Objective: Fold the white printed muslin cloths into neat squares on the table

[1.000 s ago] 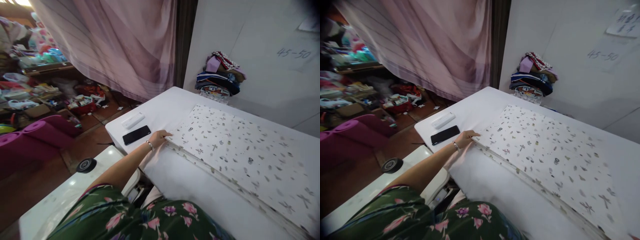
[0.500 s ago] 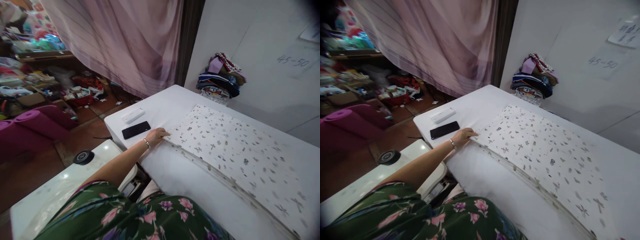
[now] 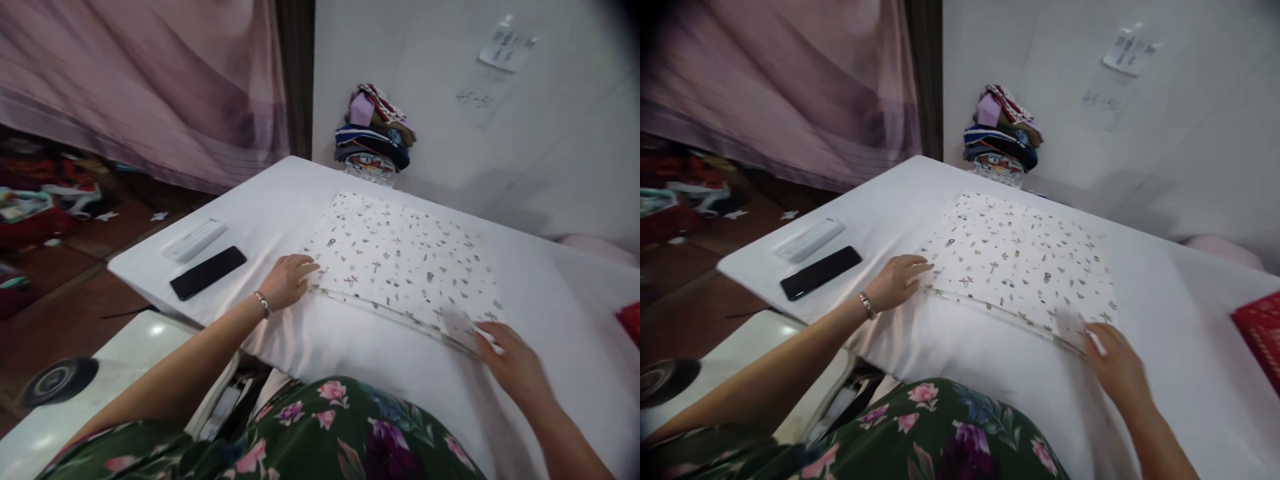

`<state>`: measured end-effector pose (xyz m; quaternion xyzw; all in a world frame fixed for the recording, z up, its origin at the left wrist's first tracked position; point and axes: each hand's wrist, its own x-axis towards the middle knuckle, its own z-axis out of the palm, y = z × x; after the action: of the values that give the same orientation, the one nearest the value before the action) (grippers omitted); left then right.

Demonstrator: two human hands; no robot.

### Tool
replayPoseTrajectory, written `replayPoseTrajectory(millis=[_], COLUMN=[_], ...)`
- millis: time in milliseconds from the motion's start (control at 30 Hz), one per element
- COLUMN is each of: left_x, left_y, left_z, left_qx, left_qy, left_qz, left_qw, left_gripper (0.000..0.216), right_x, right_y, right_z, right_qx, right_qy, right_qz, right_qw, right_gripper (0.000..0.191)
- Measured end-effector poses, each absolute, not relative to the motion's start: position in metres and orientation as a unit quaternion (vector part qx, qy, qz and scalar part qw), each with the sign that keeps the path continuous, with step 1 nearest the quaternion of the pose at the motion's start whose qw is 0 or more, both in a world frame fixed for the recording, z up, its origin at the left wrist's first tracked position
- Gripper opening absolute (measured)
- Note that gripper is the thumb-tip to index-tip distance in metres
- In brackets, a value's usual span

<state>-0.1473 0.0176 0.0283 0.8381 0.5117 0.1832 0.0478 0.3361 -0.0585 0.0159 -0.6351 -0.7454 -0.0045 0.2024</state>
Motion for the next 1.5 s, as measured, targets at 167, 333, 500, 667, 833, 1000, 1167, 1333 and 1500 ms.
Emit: replayPoseTrajectory(millis=[167, 333, 500, 667, 833, 1000, 1167, 1333, 1500], left_x=[-0.077, -0.053, -0.052, -0.04, -0.039, -0.051, -0.056, -0.055, -0.052], left_y=[0.032, 0.045, 0.043, 0.042, 0.044, 0.039, 0.034, 0.029, 0.026], left_z=[0.014, 0.005, 0.01, 0.017, 0.018, 0.008, 0.001, -0.002, -0.008], left_qx=[0.901, 0.924, 0.938, 0.942, 0.945, 0.952, 0.95, 0.94, 0.939], left_qy=[0.389, 0.359, 0.34, 0.335, 0.328, 0.302, 0.295, 0.309, 0.317], left_qz=[0.173, 0.11, 0.057, -0.005, 0.0, 0.041, 0.093, 0.137, 0.125], left_qw=[0.078, 0.075, 0.035, -0.002, -0.008, -0.032, -0.047, -0.052, -0.042], left_gripper=[0.02, 0.019, 0.037, 0.05, 0.04, 0.025, 0.021, 0.02, 0.019], right_x=[0.256, 0.246, 0.248, 0.247, 0.253, 0.251, 0.249, 0.25, 0.248], right_y=[-0.029, -0.01, -0.004, -0.003, -0.011, -0.022, -0.026, -0.031, -0.032], right_z=[0.022, 0.015, 0.007, 0.009, 0.014, 0.01, 0.003, 0.001, -0.004], right_qx=[-0.517, -0.498, -0.48, -0.489, -0.528, -0.492, -0.462, -0.44, -0.439], right_qy=[-0.844, -0.86, -0.875, -0.871, -0.837, -0.861, -0.877, -0.879, -0.882], right_qz=[0.073, 0.085, 0.056, 0.044, 0.113, 0.099, 0.063, 0.041, 0.039], right_qw=[0.119, 0.074, 0.025, 0.012, 0.09, 0.085, 0.114, 0.177, 0.169], right_gripper=[0.024, 0.023, 0.028, 0.037, 0.032, 0.03, 0.029, 0.025, 0.027])
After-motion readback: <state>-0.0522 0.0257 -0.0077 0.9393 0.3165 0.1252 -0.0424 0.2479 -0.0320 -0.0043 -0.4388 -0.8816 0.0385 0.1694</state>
